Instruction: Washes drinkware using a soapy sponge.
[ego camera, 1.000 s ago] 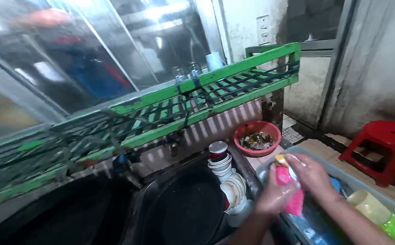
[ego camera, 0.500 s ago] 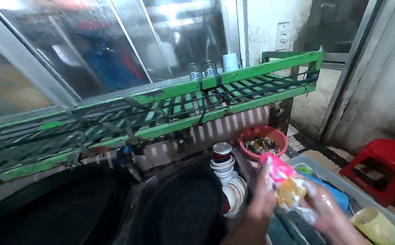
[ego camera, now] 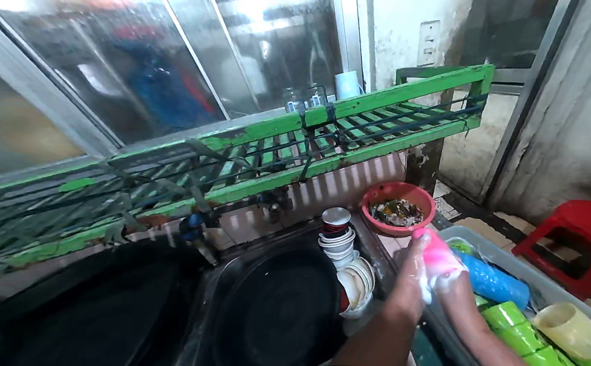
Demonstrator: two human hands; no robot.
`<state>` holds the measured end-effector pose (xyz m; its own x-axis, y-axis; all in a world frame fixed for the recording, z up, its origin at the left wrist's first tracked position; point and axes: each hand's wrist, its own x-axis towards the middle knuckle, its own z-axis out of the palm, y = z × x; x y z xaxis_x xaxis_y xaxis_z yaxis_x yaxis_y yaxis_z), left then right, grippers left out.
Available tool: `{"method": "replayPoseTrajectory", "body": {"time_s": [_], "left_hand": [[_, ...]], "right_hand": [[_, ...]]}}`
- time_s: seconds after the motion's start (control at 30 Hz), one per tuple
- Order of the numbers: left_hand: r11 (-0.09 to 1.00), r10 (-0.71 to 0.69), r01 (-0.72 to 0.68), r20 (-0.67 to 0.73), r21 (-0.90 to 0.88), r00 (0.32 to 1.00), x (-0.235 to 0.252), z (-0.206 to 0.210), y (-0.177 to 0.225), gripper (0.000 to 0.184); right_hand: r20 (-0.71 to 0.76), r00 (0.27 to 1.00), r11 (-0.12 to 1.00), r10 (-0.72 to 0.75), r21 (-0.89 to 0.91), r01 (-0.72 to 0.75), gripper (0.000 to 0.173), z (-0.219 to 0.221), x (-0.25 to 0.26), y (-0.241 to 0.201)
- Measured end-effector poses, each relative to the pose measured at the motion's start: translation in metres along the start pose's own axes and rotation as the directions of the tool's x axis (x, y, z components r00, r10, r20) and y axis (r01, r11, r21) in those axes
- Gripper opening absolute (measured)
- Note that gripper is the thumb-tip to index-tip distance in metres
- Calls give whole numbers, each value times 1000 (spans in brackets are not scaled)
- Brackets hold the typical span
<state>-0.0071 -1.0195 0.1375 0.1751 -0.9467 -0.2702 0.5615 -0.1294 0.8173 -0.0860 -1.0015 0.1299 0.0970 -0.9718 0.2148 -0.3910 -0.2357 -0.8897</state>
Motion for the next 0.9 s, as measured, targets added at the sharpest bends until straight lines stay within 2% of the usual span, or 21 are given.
{"method": "replayPoseTrajectory", "body": {"time_s": [0.07,0.1,0.13,0.17,0.2,0.23,0.27,0.3,0.33,0.37,0.4,0.43,0.47,0.5,0.53,0.6,0.63,0.7,0.77,0.83,0.9], "left_hand": [[988,36,-18,-116,156,993,-3,14,-1,64],[984,67,-33,-189,176,980,-5,22,-3,69],[984,85,-48,-215,173,973,-6,26,-3,71],[987,84,-56,-193,148,978,-6,24,-2,70],[993,67,-53,-132,105,989,-7,18,-1,67],[997,49,-45,-73,55,996,-6,11,0,60],[1000,29,-28,-45,12,999,-4,7,2,52],[1000,9,-9,-17,-16,1000,-1,4,3,50],[1000,16,-16,-10,-1,1000,0,4,2,49],[998,36,-35,-21,58,999,-2,8,0,53],[992,52,-42,-85,117,995,-5,15,-3,65],[988,57,-34,-150,150,987,-9,22,-5,76],[988,61,-31,-195,151,979,-10,26,-7,80],[992,62,-38,-204,117,977,-11,26,-9,78],[997,47,-35,-170,72,984,-12,22,-11,73],[1000,20,-19,-71,16,997,-9,10,-8,57],[999,26,-26,-40,19,999,-4,4,-4,52],[993,96,-90,-84,74,992,9,-11,3,50],[974,181,-143,-226,173,957,25,-24,17,62],[942,228,-144,-261,304,938,30,-41,30,73],[837,251,-131,-161,531,954,21,-43,34,80]], "right_hand": [[202,955,838,-215,-464,287,39,-8,7,40],[238,931,777,-277,-514,363,39,-11,11,52],[214,932,811,-292,-462,359,38,-13,14,51],[156,962,914,-225,-307,263,38,-14,15,39],[94,993,996,-74,-35,78,37,-15,14,18],[42,995,958,87,272,-95,30,-12,12,-1],[21,982,889,186,422,-177,25,-9,12,-16],[5,986,919,166,362,-157,28,-6,11,-20],[6,998,989,58,139,-58,34,-5,11,-11],[56,994,984,-98,-145,105,38,-7,11,4],[132,963,896,-233,-356,265,39,-9,13,26],[197,933,815,-302,-455,359,40,-13,14,40],[209,930,815,-303,-448,366,41,-15,15,44],[188,956,896,-223,-348,277,42,-15,17,38],[167,985,985,-53,-151,78,41,-16,16,23],[143,948,915,283,257,-312,28,-13,16,-10],[174,924,884,340,275,-377,30,-14,18,-18],[272,916,929,296,143,-343,39,-25,15,-20],[315,891,921,326,107,-375,46,-41,7,-20],[222,912,913,344,150,-380,42,-57,-2,-22],[87,991,983,104,139,-116,43,-68,-5,-20]]}}
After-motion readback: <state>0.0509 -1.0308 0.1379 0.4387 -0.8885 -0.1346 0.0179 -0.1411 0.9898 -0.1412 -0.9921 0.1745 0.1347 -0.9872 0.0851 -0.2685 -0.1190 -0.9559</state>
